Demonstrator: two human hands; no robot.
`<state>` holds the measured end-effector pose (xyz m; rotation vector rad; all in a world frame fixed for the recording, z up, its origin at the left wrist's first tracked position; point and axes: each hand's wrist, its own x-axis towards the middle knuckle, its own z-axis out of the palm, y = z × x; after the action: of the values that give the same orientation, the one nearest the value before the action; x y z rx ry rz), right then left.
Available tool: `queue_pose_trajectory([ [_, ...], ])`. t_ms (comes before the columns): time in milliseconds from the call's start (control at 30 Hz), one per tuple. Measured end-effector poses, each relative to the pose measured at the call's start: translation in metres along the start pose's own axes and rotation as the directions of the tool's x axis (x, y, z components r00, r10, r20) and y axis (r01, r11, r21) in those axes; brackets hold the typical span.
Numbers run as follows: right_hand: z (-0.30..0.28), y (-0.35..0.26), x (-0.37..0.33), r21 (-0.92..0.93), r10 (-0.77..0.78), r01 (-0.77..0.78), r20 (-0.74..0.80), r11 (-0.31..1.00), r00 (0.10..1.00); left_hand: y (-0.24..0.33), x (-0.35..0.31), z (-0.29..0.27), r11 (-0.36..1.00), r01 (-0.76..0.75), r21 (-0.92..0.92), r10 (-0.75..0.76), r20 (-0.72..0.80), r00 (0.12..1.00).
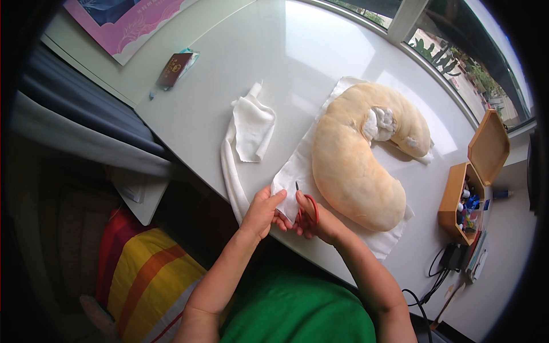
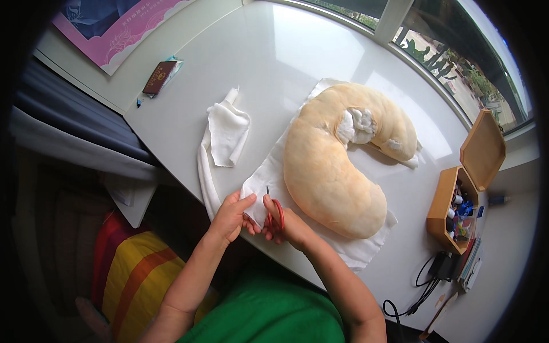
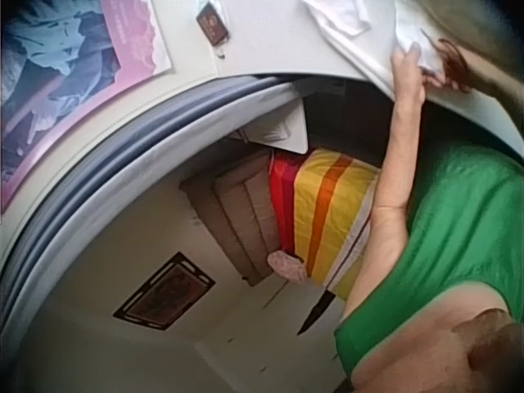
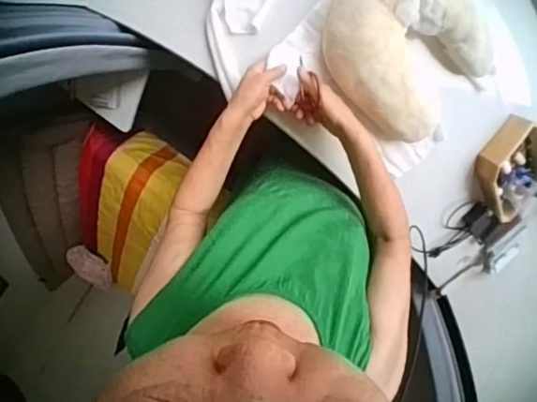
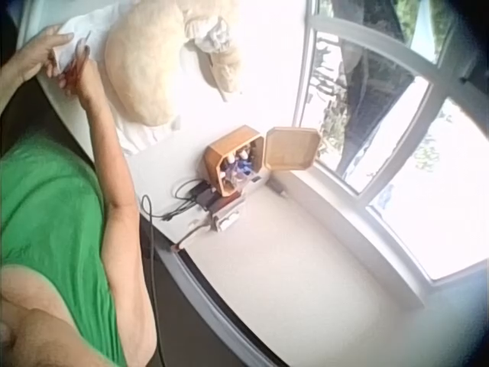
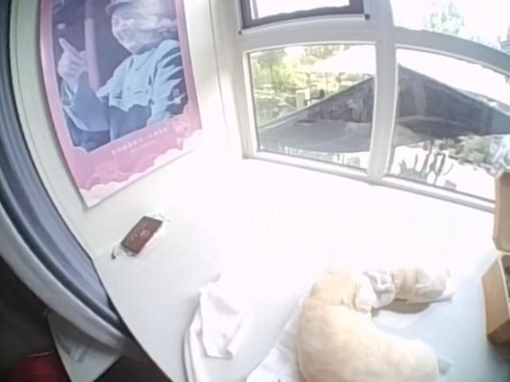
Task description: Repairing a torn neck pillow by cutting fabric for a patch.
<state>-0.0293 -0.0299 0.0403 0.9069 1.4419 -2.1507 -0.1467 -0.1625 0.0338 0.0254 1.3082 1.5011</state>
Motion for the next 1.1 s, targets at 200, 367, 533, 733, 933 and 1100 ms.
queue_pose_trajectory([
  [200, 0.003, 0.003, 0.0, 0.016, 0.004, -0.003, -0.09, 1.0, 0.996, 0.002, 0.0, 0.001, 1.0, 0.0, 0.01, 0.0, -0.022, 1.0],
  [367, 0.006, 0.012, 0.004, -0.046, -0.021, 0.015, -0.132, 0.999, 0.991, 0.002, -0.001, -0.002, 1.0, 0.006, 0.001, -0.006, -0.014, 1.0],
  [533, 0.008, 0.017, 0.0, 0.122, -0.041, 0.041, -0.005, 0.992, 0.999, 0.003, 0.001, -0.007, 1.0, 0.004, -0.015, -0.004, -0.002, 1.0],
  [733, 0.006, 0.023, -0.017, 0.16, 0.013, -0.028, 0.096, 0.987, 0.995, 0.005, 0.001, -0.009, 1.0, -0.007, -0.026, 0.006, -0.03, 1.0],
  [933, 0.004, 0.012, -0.004, 0.125, -0.01, 0.001, 0.065, 0.992, 0.998, 0.006, -0.001, -0.008, 1.0, -0.019, 0.013, 0.018, 0.006, 1.0],
  [1100, 0.005, -0.001, 0.011, 0.105, -0.035, 0.036, -0.011, 0.994, 0.999, 0.007, -0.002, -0.003, 1.0, -0.025, -0.01, 0.025, 0.007, 1.0],
])
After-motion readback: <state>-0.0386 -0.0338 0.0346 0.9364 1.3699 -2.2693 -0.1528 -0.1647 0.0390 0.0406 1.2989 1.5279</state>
